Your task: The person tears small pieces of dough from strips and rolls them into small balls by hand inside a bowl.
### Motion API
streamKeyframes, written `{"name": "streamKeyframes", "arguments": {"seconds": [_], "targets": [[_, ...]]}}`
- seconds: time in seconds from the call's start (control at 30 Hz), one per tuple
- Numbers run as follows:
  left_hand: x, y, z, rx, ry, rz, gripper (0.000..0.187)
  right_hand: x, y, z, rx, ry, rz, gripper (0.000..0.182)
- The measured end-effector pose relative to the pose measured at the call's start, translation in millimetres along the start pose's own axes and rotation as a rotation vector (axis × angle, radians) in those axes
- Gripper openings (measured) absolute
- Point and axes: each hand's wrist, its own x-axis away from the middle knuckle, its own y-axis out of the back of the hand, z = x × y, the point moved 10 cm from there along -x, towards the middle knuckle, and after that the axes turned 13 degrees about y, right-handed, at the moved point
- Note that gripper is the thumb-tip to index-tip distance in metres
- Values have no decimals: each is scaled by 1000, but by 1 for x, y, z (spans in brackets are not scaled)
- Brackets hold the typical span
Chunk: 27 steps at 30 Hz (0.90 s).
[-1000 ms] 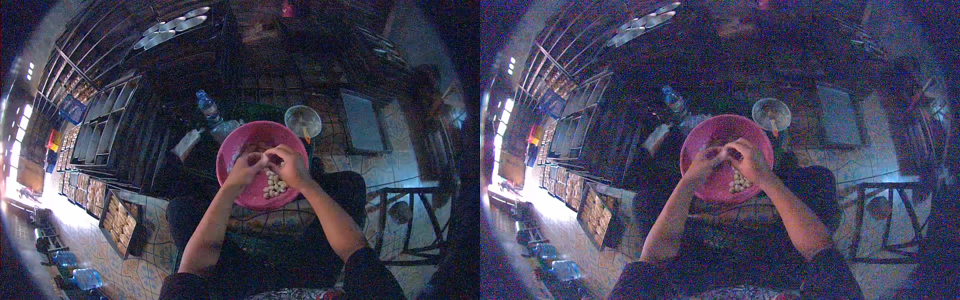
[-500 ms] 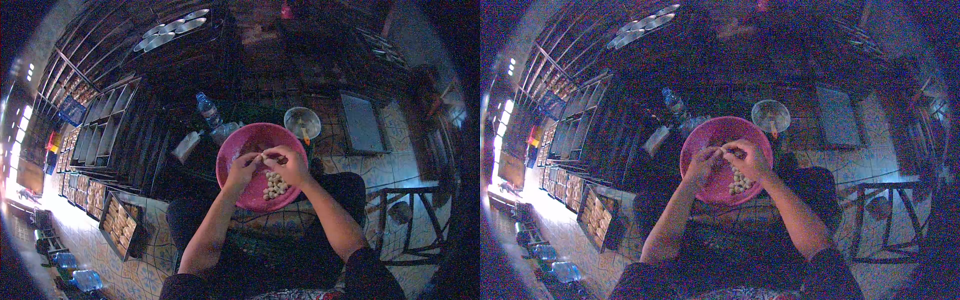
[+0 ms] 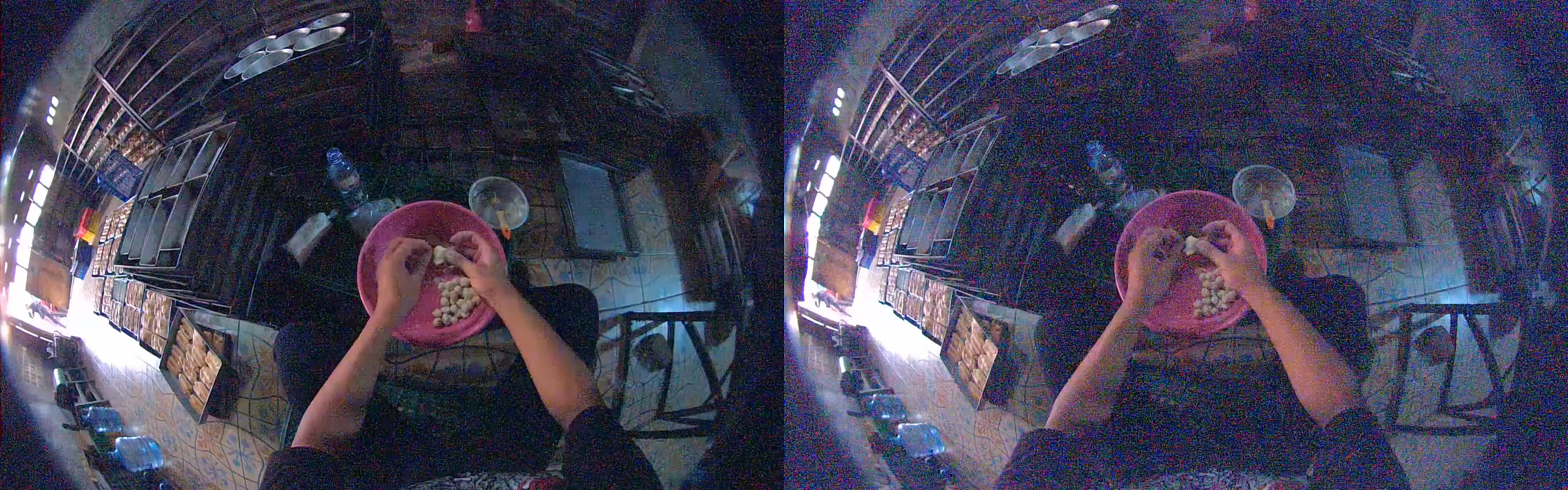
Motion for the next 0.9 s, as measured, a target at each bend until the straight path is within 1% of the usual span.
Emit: {"name": "streamKeyframes", "arguments": {"seconds": [0.07, 0.13, 0.2, 0.27, 0.3, 0.37, 0.4, 0.47, 0.5, 0.53, 0.57, 0.6, 0.63, 0.67, 0.7, 0.73, 0.8, 0.87, 0.9], "targets": [[2, -14, -8, -186, -169, 102, 19, 0, 4, -14, 10, 5, -6, 32], [3, -17, -4, -156, -182, 96, 21, 0, 5, -16, 21, 11, -9, 32], [6, -16, -6, -126, -195, 89, 23, 2, 7, -20, -72, -40, -37, 33], [9, -24, -3, -95, -109, 217, 24, 2, 3, -16, -65, -13, -3, 35], [11, -25, -3, -95, -110, 218, 24, 1, 0, -14, -59, 14, 32, 36], [10, -26, 17, -119, 92, 209, 26, 1, -2, -15, -41, 34, 23, 35], [9, -27, 19, -121, 93, 209, 26, 1, -3, -14, -24, 52, 15, 34], [8, -22, 12, -110, -28, 151, 25, 0, -2, -13, 13, 65, 11, 32], [9, -22, 7, -110, -29, 153, 25, 0, -1, -10, 52, 79, 8, 30], [10, -10, 0, -121, -47, 30, 24, 0, -2, -8, 53, 81, 6, 30], [12, 3, -7, -131, -63, -95, 23, 3, 0, -12, 77, 25, -21, 29], [10, 4, -7, -132, -63, -97, 23, 5, 3, -15, 99, -31, -47, 28], [10, -1, -11, -160, -129, -34, 22, 5, 2, -13, 97, -30, -44, 28], [12, -8, -15, -188, -195, 29, 21, 4, 0, -6, 174, 30, -12, 29], [15, -6, -21, -189, -195, 29, 21, 3, -1, 3, 252, 90, 18, 29], [18, -8, -24, -158, -154, 56, 22, 3, -1, 5, 253, 89, 16, 29], [19, -10, -21, -124, -108, 86, 22, 4, -1, 19, 320, 189, 12, 31], [12, -6, 1, -104, 47, 55, 26, 4, -4, 5, 289, 160, 43, 31], [12, -3, -3, -104, 46, 53, 26, 3, -9, 3, 257, 135, 74, 31]]}}
